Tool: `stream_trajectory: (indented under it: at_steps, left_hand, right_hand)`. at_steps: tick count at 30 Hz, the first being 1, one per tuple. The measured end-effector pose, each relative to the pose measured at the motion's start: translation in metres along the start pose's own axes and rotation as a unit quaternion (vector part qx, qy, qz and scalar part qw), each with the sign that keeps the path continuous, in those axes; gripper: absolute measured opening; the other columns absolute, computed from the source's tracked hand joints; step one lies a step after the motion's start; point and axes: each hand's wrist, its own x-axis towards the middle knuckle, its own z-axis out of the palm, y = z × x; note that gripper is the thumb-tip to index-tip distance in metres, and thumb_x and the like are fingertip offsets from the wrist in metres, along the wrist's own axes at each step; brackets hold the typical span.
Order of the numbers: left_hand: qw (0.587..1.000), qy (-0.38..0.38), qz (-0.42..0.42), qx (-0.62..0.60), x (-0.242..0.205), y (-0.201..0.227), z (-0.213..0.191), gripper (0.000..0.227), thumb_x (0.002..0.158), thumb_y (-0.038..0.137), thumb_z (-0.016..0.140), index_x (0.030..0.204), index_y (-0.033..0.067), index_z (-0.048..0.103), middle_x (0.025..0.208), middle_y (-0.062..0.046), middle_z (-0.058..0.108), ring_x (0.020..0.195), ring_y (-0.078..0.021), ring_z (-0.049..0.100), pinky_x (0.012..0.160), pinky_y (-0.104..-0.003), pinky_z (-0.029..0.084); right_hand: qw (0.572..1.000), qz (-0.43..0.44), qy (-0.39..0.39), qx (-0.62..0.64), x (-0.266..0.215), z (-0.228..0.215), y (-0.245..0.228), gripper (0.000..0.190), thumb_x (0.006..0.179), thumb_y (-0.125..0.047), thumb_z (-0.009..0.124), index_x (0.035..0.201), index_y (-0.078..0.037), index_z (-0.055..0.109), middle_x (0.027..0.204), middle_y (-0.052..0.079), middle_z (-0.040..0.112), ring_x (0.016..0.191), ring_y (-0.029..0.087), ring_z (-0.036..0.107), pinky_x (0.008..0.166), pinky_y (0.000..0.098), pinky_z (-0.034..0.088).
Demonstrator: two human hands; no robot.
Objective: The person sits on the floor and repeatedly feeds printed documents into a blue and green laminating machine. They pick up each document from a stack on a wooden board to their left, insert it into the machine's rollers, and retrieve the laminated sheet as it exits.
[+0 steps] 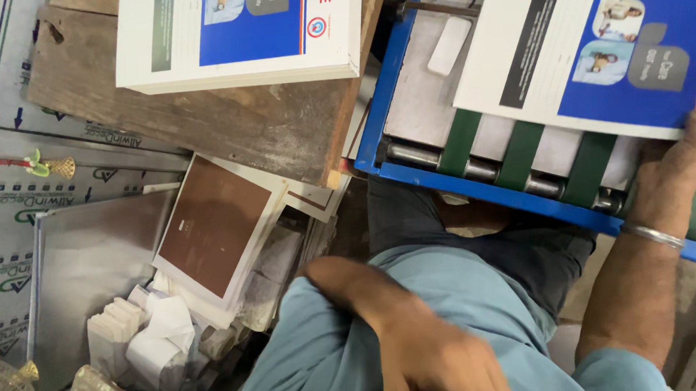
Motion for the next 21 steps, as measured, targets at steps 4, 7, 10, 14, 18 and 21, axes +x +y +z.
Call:
stream_trajectory:
  at_steps: [4, 7, 10, 14, 18, 21]
  left_hand:
    - [0.907, 0.232, -0.205, 0.285, -0.065, 0.002, -0.056, 0.036, 0.103, 0.032, 0.071, 0.122, 0.0030, 0.065, 0.127, -0.013, 0.063, 0.120, -0.0315, 0.061, 0.106, -0.044, 0.052]
    - [0.625, 0.236, -0.543, 0.508, -0.131, -0.002, -0.096, 0.077, 0.084, 0.042, 0.083, 0.143, 0.0015, 0.054, 0.151, -0.023, 0.048, 0.141, -0.0397, 0.040, 0.118, -0.056, 0.032]
    - [0.451, 0.193, -0.655, 0.575, -0.198, -0.003, -0.144, 0.098, 0.080, 0.052, 0.085, 0.146, -0.0102, 0.046, 0.151, -0.036, 0.037, 0.140, -0.0486, 0.032, 0.115, -0.063, 0.026]
    - [0.441, 0.237, -0.647, 0.576, -0.240, 0.000, -0.140, 0.076, 0.087, 0.035, 0.085, 0.145, -0.0045, 0.054, 0.150, -0.027, 0.051, 0.140, -0.0419, 0.048, 0.115, -0.052, 0.039]
    - [0.450, 0.223, -0.635, 0.587, -0.248, 0.001, -0.125, 0.058, 0.089, 0.025, 0.084, 0.137, 0.0000, 0.062, 0.137, -0.022, 0.066, 0.129, -0.0373, 0.063, 0.106, -0.046, 0.050]
    - [0.492, 0.218, -0.626, 0.564, -0.245, 0.016, -0.138, 0.057, 0.086, 0.026, 0.084, 0.133, -0.0014, 0.065, 0.131, -0.022, 0.068, 0.122, -0.0374, 0.065, 0.101, -0.045, 0.051]
  right_hand:
    - [0.982, 0.037, -0.077, -0.168, -0.007, -0.005, -0.005, 0.031, 0.111, -0.014, 0.052, 0.139, 0.001, 0.050, 0.120, 0.020, 0.070, 0.101, 0.035, 0.076, 0.089, 0.0497, 0.072]
    - [0.975, 0.032, -0.116, -0.188, -0.007, -0.021, -0.004, 0.032, 0.122, -0.014, 0.049, 0.143, 0.010, 0.055, 0.115, 0.023, 0.065, 0.100, 0.035, 0.071, 0.099, 0.0508, 0.066]
    - [0.984, 0.051, -0.070, -0.154, -0.013, -0.035, -0.002, 0.026, 0.117, -0.015, 0.054, 0.135, 0.004, 0.053, 0.116, 0.021, 0.068, 0.098, 0.036, 0.075, 0.092, 0.0527, 0.069]
    - [0.984, 0.057, -0.067, -0.153, -0.038, -0.043, 0.000, 0.028, 0.119, -0.015, 0.053, 0.138, 0.006, 0.056, 0.117, 0.020, 0.071, 0.101, 0.033, 0.076, 0.091, 0.0463, 0.070]
    - [0.984, 0.070, -0.078, -0.141, -0.063, -0.039, 0.001, 0.027, 0.119, -0.014, 0.053, 0.139, 0.005, 0.055, 0.117, 0.020, 0.072, 0.100, 0.034, 0.075, 0.087, 0.0451, 0.068]
    - [0.982, 0.072, -0.099, -0.148, -0.073, -0.025, 0.009, 0.025, 0.119, -0.013, 0.055, 0.138, 0.004, 0.055, 0.117, 0.020, 0.072, 0.100, 0.034, 0.075, 0.088, 0.0455, 0.068]
